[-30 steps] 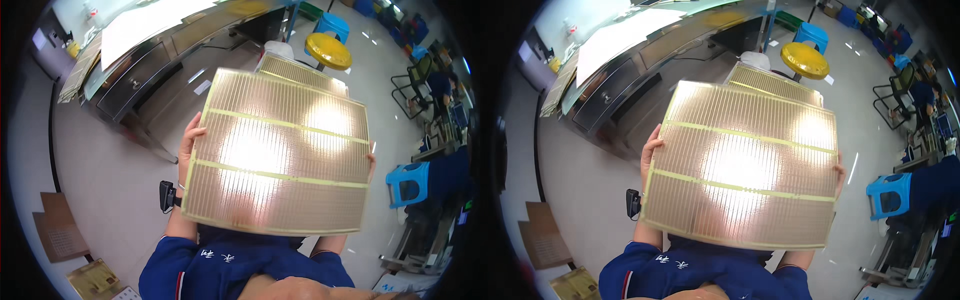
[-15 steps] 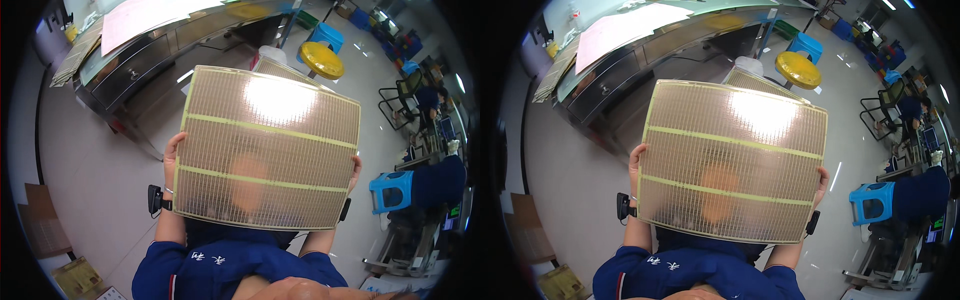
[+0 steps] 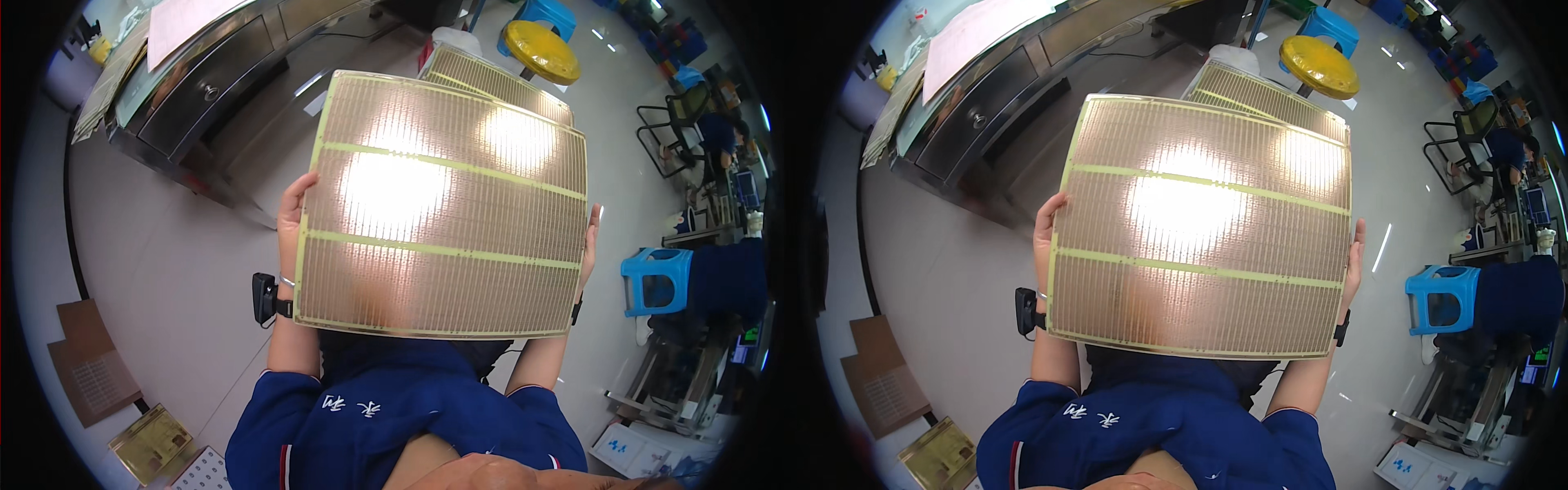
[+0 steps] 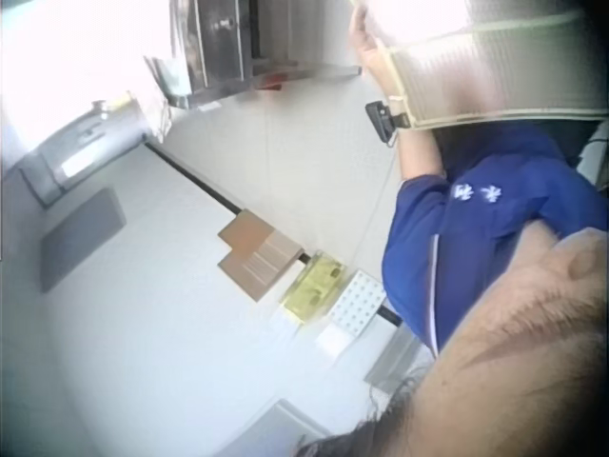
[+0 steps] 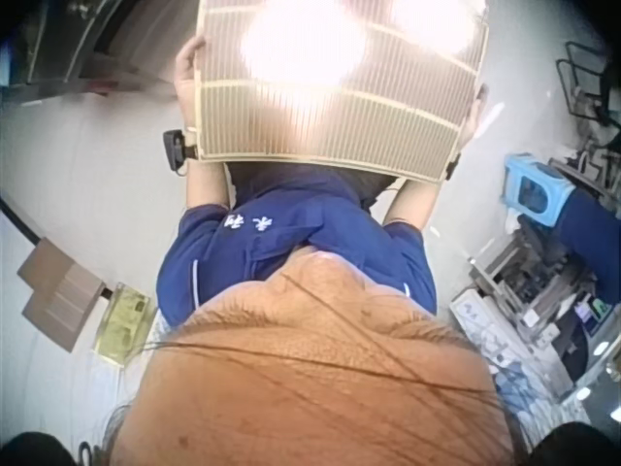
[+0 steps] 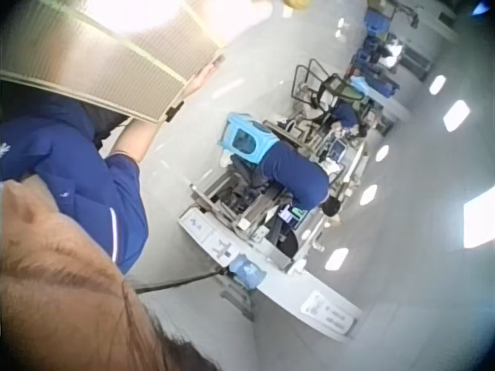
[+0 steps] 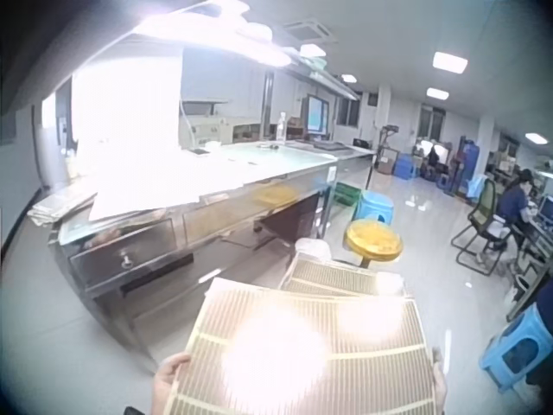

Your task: Inspecting and marking several flexible patterned panels or electronic grids.

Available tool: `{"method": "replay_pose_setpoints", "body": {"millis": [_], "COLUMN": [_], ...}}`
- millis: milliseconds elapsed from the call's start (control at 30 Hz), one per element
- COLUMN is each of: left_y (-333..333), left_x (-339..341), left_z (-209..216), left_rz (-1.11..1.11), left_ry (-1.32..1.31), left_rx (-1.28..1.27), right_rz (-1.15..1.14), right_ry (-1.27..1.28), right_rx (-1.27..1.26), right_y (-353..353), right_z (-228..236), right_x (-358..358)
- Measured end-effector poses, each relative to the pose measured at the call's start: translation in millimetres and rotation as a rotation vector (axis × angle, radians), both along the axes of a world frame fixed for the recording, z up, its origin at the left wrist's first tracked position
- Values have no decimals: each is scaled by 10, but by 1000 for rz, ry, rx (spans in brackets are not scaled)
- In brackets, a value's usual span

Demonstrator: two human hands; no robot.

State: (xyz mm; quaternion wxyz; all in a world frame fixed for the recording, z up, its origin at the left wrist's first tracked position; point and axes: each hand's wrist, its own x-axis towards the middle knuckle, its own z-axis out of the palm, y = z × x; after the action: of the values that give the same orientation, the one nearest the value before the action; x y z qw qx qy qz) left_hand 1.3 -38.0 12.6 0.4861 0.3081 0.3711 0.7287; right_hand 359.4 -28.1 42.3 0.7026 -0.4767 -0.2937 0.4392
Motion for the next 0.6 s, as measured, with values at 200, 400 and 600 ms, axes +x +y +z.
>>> {"method": "replay_pose_setpoints", "body": {"millis": [200,400,600], "left_y": [32,114,120], "left_x": [192,218,64], "left_z": [168,43,-61], "left_rz": [-16,-88,-276], "left_ry": [21,37,-181], "left_rx": [-64,-94,-89], "right_rz": [65,53,-36], "right_ry": [60,132,132], "right_rx": [-10,-19,-59], "right_y": [-113,-163,-79], "right_z": [-316,-262,-270], "right_x": [190,192,230]}}
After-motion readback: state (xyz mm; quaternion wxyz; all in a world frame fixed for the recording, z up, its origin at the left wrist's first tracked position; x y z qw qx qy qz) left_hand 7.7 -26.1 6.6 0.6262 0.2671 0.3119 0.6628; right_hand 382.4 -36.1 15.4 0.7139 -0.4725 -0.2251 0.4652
